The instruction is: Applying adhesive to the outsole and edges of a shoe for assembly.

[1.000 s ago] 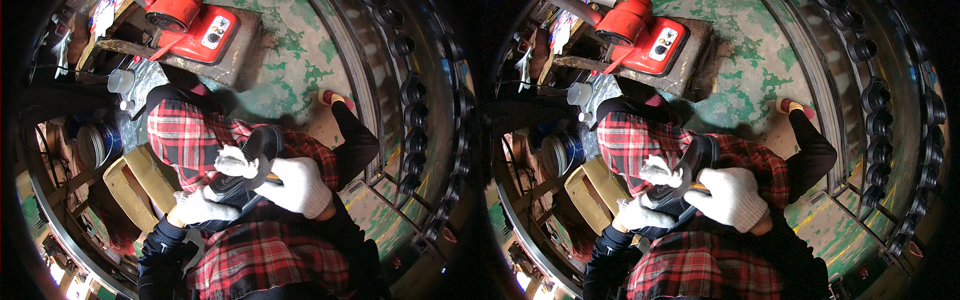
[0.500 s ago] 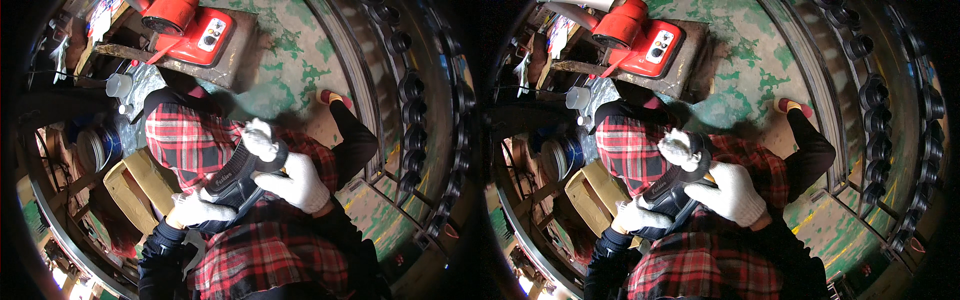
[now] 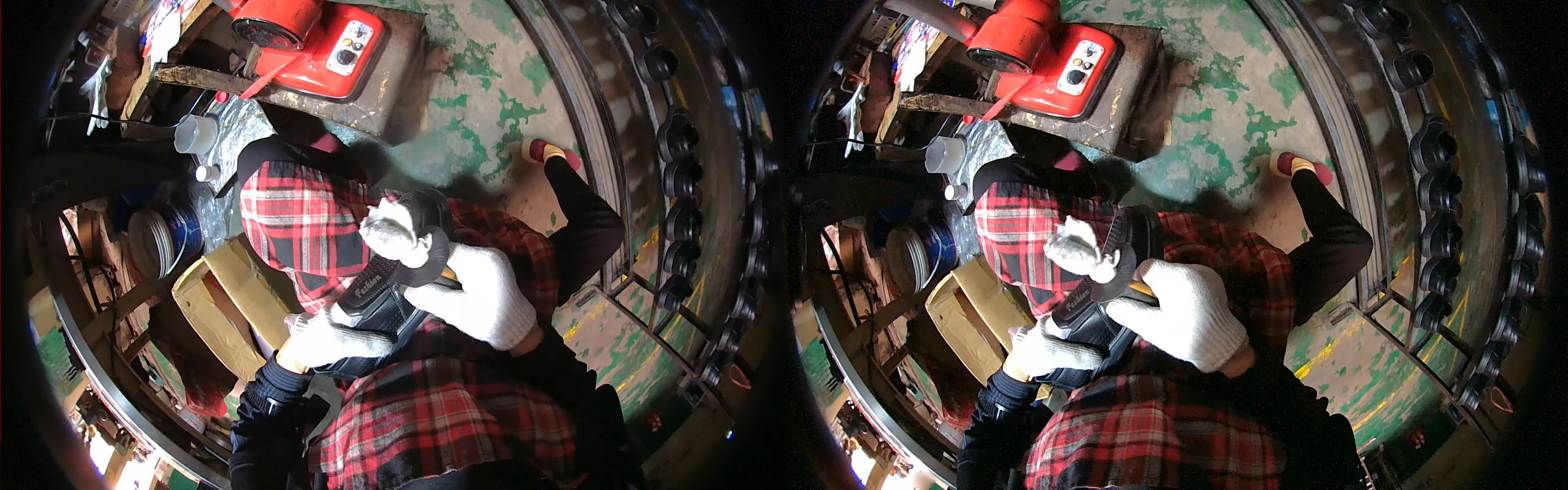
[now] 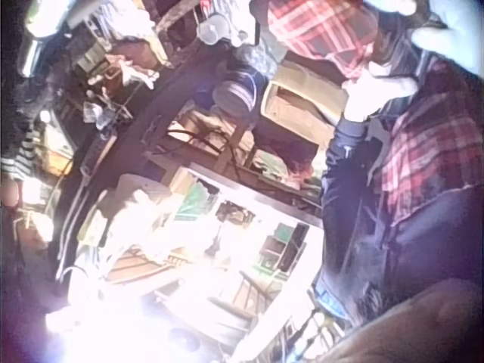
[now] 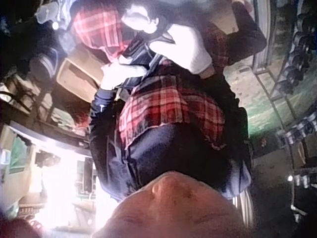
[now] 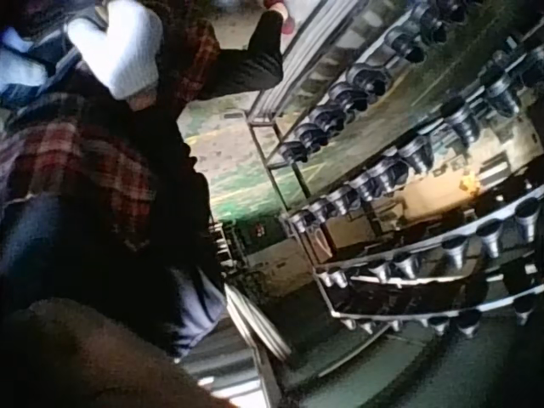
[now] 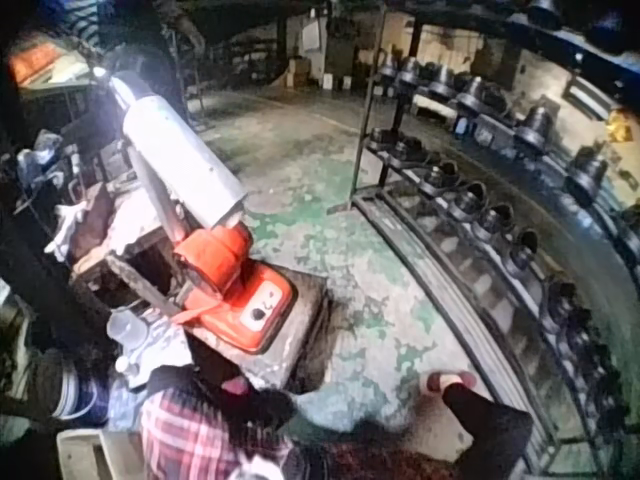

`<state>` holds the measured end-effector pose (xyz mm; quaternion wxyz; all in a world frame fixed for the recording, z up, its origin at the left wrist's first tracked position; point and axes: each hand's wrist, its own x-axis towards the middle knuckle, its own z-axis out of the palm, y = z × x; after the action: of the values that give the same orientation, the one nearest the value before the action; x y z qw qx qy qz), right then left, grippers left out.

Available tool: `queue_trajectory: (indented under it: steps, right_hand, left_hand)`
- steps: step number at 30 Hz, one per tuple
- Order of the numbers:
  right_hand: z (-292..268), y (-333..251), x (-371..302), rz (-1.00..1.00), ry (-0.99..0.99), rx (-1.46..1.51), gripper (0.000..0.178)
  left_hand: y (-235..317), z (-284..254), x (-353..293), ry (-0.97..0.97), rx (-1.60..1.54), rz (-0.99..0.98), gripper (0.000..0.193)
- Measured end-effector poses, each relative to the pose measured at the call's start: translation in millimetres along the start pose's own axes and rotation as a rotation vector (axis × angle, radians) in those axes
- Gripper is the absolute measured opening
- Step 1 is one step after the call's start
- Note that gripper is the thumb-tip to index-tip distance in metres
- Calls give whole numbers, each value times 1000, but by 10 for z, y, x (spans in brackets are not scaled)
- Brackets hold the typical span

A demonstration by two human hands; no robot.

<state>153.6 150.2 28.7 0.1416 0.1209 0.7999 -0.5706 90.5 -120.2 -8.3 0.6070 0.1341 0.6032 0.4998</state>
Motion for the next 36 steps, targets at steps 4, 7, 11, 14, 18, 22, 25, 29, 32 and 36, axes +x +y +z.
queue_trajectory:
  steps: [4, 7, 11, 14, 18, 22, 25, 29, 32, 36]
  right_hand:
    - [-75, -29, -12, 31, 12, -66, 37]
    - [-76, -41, -4, -1, 38, 4, 36]
    - [-17, -47, -17, 37, -26, -27, 32]
    - [-44, -24, -35, -47, 36, -173, 31]
    - [-70, -6, -40, 2, 88, 149, 31]
    - [-62, -38, -20, 31, -62, -28, 31]
    - [-98, -61, -4, 14, -3, -210, 33]
    - [-106, -81, -7, -33, 56, -36, 32]
    - [-44, -102, -9, -4, -44, -36, 29]
    - [-60, -92, 12, 59, 38, -193, 30]
  left_hand:
    - [17, 23, -27, 9, 19, 64, 85]
    - [19, 37, -50, 47, -106, -65, 86]
    - [-25, 44, -31, 14, 25, -133, 90]
    - [-77, 37, -33, 37, 35, -56, 92]
    - [-139, 6, -29, -24, -127, 34, 94]
    - [-134, -13, -26, -40, -23, -37, 90]
    - [-91, -1, -45, -15, 93, 4, 88]
    - [-50, 1, -18, -19, -159, -16, 90]
    - [-9, -6, -21, -16, -30, 10, 89]
    - [67, 45, -54, 33, -88, -20, 79]
